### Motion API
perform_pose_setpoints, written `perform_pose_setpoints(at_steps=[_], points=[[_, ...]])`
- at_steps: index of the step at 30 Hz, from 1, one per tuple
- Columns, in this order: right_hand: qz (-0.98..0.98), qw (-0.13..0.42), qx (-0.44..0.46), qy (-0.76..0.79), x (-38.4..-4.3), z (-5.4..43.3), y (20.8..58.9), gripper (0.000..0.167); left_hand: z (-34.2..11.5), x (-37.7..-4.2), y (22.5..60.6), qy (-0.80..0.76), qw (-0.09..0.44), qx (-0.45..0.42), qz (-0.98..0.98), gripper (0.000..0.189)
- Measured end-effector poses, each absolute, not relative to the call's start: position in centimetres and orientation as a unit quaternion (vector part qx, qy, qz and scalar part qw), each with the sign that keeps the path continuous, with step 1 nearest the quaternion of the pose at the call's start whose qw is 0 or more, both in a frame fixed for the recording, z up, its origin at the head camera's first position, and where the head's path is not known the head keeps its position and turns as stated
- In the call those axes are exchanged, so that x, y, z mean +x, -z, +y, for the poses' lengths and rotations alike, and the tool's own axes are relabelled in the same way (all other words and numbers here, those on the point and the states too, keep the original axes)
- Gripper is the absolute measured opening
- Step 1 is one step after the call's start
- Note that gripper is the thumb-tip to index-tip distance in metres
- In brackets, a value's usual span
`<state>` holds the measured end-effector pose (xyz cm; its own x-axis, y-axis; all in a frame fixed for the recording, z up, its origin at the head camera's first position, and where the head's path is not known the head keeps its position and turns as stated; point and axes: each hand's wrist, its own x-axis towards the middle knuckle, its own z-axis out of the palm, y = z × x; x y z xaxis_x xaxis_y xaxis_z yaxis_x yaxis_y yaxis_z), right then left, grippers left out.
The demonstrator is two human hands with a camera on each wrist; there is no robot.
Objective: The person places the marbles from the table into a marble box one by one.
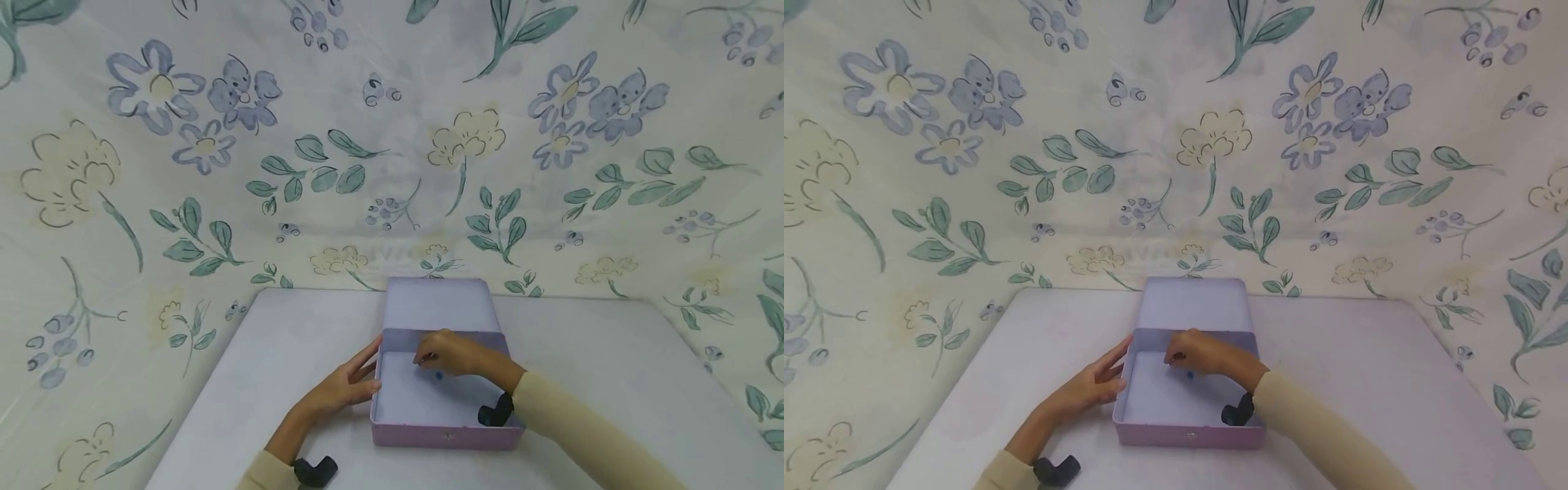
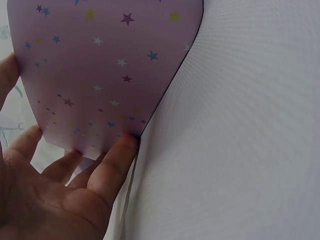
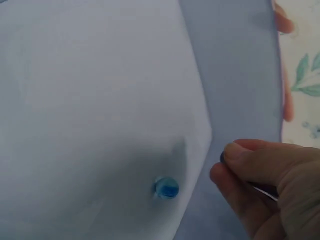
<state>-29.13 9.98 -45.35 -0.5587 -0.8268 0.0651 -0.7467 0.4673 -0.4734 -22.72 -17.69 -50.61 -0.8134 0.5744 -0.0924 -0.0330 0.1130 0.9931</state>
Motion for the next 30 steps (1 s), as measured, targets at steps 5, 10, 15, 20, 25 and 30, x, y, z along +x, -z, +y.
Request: perform_pose_setpoints(at_steps=[5,10,15,20,25,30], points=[[0.854,0.071,-0.474,0.202,-28.9,9.6,46.2,0.012,-17.7,-22.6,50.4,-0.637,0.232,0.191,0.710,0.082],[0.853,0.067,-0.485,0.180,-28.8,9.4,46.6,0.011,-17.8,-22.6,50.2,-0.639,0.230,0.196,0.707,0.083],[0.854,0.075,-0.488,0.167,-28.6,9.5,46.9,0.012,-17.7,-22.5,50.4,-0.641,0.237,0.200,0.702,0.082],[0.852,0.071,-0.494,0.156,-28.6,9.5,47.1,0.012,-17.7,-22.4,50.5,-0.643,0.232,0.199,0.702,0.081],[0.851,0.067,-0.503,0.136,-28.7,9.5,47.3,0.011,-17.8,-22.3,50.4,-0.644,0.233,0.201,0.701,0.082],[0.855,0.069,-0.498,0.128,-28.7,9.7,47.5,0.012,-17.7,-22.4,50.5,-0.641,0.235,0.199,0.703,0.082]])
